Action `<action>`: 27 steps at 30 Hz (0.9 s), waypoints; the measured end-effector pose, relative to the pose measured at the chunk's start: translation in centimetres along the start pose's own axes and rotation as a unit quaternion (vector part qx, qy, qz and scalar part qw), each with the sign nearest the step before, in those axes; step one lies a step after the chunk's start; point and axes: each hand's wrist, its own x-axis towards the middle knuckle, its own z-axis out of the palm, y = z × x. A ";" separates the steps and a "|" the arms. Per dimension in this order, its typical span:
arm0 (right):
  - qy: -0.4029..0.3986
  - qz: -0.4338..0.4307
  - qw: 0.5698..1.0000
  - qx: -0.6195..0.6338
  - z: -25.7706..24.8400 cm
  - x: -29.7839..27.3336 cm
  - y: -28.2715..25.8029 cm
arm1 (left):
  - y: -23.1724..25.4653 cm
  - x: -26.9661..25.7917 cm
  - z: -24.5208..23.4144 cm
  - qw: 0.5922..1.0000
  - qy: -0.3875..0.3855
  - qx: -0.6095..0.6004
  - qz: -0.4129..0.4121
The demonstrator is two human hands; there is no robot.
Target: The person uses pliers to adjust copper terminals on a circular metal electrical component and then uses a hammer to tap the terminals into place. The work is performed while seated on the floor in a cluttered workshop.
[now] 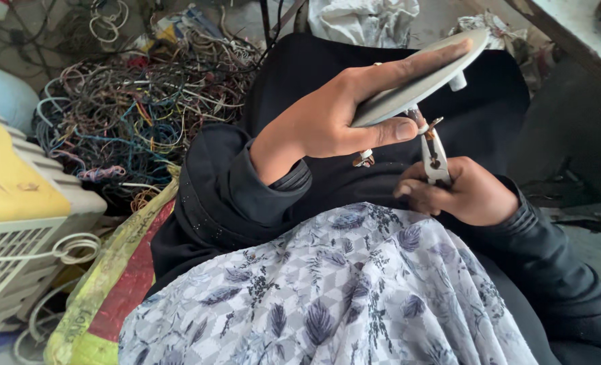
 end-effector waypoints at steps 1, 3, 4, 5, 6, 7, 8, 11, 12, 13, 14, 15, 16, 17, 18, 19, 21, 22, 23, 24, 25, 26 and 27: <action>0.030 0.010 0.999 -0.017 0.1 0.0 0.1 | 0.0 0.0 0.0 1.000 0.004 -0.001 -0.007; 0.089 0.031 0.994 -0.050 0.5 0.0 0.3 | -0.1 0.0 0.1 1.000 0.009 0.007 -0.013; 0.097 0.022 0.993 -0.060 0.6 0.0 0.4 | -0.1 0.0 0.1 1.000 0.011 0.013 -0.017; 0.108 0.011 0.992 -0.070 0.7 0.2 0.6 | -0.1 0.1 0.1 0.999 0.009 0.023 -0.019; 0.119 0.001 0.990 -0.080 0.8 0.3 0.7 | -0.1 0.3 0.1 0.999 0.011 0.031 -0.020; 0.130 -0.003 0.988 -0.084 0.7 0.5 0.8 | -0.1 0.5 0.1 0.999 0.012 0.038 -0.017; 0.141 -0.006 0.986 -0.089 0.7 0.7 1.0 | -0.1 0.8 0.2 0.999 0.018 0.041 -0.013; 0.168 0.010 0.980 -0.109 0.3 1.2 1.4 | -0.3 1.9 0.6 0.997 0.027 0.042 -0.055; 0.175 0.020 0.977 -0.116 0.3 1.2 1.6 | -0.4 2.1 0.8 0.996 0.029 0.040 -0.079; 0.181 0.004 0.978 -0.105 0.3 1.3 1.8 | -0.4 2.3 0.9 0.991 0.027 0.028 -0.131; 0.186 -0.012 0.978 -0.094 0.3 1.3 2.0 | -0.4 2.3 1.0 0.983 0.023 0.015 -0.184; 0.191 -0.027 0.978 -0.083 0.3 1.2 2.2 | -0.5 2.4 1.1 0.971 0.020 0.003 -0.236; 0.210 -0.019 0.973 -0.096 0.4 1.1 2.4 | -0.7 2.5 1.2 0.984 0.030 0.022 -0.176; 0.229 -0.011 0.967 -0.109 0.4 1.0 2.6 | -0.8 2.6 1.6 0.992 0.039 0.040 -0.115; 0.247 -0.002 0.961 -0.121 0.3 0.9 2.8 | -1.0 2.7 1.9 0.996 0.047 0.056 -0.053; 0.261 -0.010 0.955 -0.141 0.2 0.8 3.0 | -1.2 2.9 2.2 0.993 0.057 0.065 -0.076; 0.289 -0.026 0.940 -0.179 -0.2 0.7 3.3 | -1.6 3.3 3.0 0.986 0.076 0.081 -0.122; 0.295 -0.022 0.935 -0.195 -0.4 0.7 3.4 | -1.7 3.5 3.4 0.986 0.079 0.081 -0.120; 0.301 -0.017 0.930 -0.210 -0.5 0.6 3.4 | -1.8 3.7 3.7 0.986 0.081 0.081 -0.118; 0.307 -0.012 0.925 -0.225 -0.6 0.6 3.4 | -1.8 4.0 3.8 0.986 0.084 0.081 -0.116; 0.305 -0.010 0.925 -0.225 -0.8 0.4 3.4 | -1.8 4.2 4.0 0.982 0.079 0.107 -0.137; 0.303 -0.008 0.926 -0.225 -1.0 0.1 3.4 | -1.8 4.6 4.1 0.976 0.073 0.133 -0.158; 0.301 -0.005 0.926 -0.226 -1.0 -0.2 3.4 | -1.7 4.8 4.2 0.969 0.068 0.158 -0.178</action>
